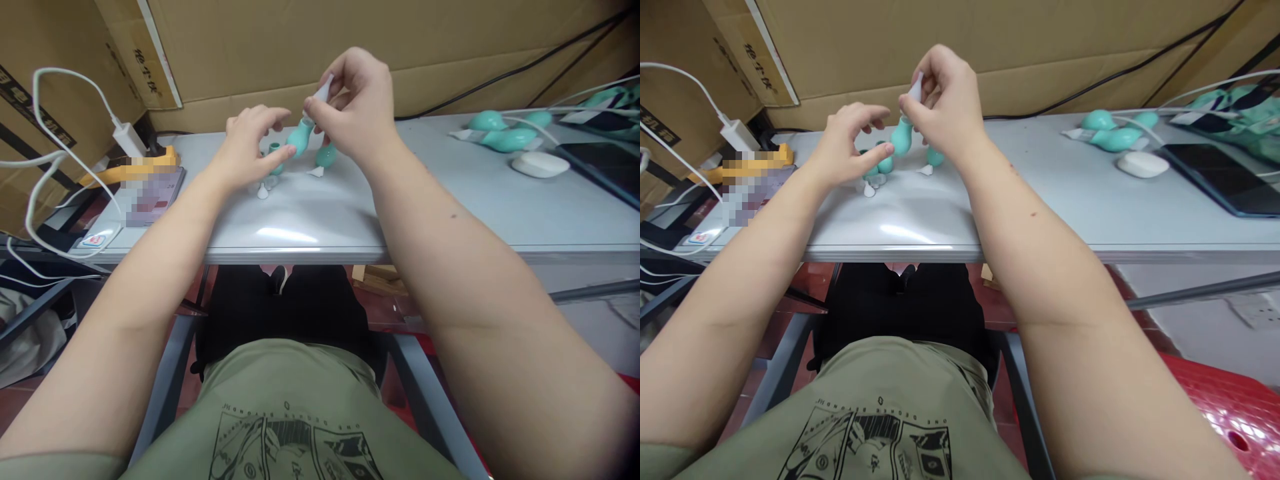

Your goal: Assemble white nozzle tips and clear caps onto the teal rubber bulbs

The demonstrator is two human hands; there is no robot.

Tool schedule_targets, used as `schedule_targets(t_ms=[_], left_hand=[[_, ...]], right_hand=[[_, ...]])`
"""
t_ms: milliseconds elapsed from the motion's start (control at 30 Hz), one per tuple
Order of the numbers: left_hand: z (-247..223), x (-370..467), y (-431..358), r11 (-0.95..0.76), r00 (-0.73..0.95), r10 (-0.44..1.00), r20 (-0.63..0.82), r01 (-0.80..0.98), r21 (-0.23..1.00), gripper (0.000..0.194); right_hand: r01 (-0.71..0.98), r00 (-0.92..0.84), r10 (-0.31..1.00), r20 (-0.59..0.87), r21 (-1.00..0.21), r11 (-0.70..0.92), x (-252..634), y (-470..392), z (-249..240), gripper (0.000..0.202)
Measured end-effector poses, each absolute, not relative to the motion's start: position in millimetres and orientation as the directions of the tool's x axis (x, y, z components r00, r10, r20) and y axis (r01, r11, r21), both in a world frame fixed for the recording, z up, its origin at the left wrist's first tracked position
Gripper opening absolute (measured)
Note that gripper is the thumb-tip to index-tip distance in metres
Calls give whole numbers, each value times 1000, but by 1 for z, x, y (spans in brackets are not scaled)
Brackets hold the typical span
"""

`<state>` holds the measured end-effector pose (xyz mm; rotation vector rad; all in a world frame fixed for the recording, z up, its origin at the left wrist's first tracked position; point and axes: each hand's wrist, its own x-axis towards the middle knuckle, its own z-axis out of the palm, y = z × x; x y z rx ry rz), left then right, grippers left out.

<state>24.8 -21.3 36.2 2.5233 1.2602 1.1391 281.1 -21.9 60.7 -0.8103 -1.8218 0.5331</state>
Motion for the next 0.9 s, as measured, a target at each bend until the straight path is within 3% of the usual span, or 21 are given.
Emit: schedule_targets(t_ms=[133, 267, 333, 433, 567, 700, 800, 833, 900], left_hand=[[39, 33, -23, -645, 393, 735, 554, 659, 388, 47], [43, 38, -29, -639, 462, 751, 471, 686, 347, 52], [48, 38, -35, -643, 489, 754, 439, 686, 340, 57], [54, 38, -42, -647, 492, 752, 439, 678, 349, 55], [55, 39, -43, -654, 474, 745, 470, 658, 373, 51], [52, 37, -43, -646, 435, 749, 499, 647, 405, 46], [52, 32, -46, -637, 410, 758, 508, 636, 436, 36], [53, 30, -47, -636, 408, 758, 509, 633, 441, 34], [54, 29, -48, -638, 413, 757, 505, 634, 437, 30]], right_hand=[[124, -305, 755, 581, -762, 636, 271, -28, 60, 52], [76, -304, 729, 613, -747, 660, 266, -12, 50, 38], [16, -311, 735, 602, -770, 637, 266, -1, 45, 48], [-134, -301, 792, 532, -845, 517, 266, 7, 40, 52], [-262, -287, 845, 451, -886, 384, 261, 2, 39, 34], [-362, -291, 854, 431, -876, 318, 262, -1, 44, 31], [-512, -143, 851, 505, -774, 373, 273, 10, 50, 36], [-529, -97, 830, 549, -735, 424, 277, 14, 51, 35], [-457, -137, 815, 562, -766, 452, 282, 22, 50, 37]])
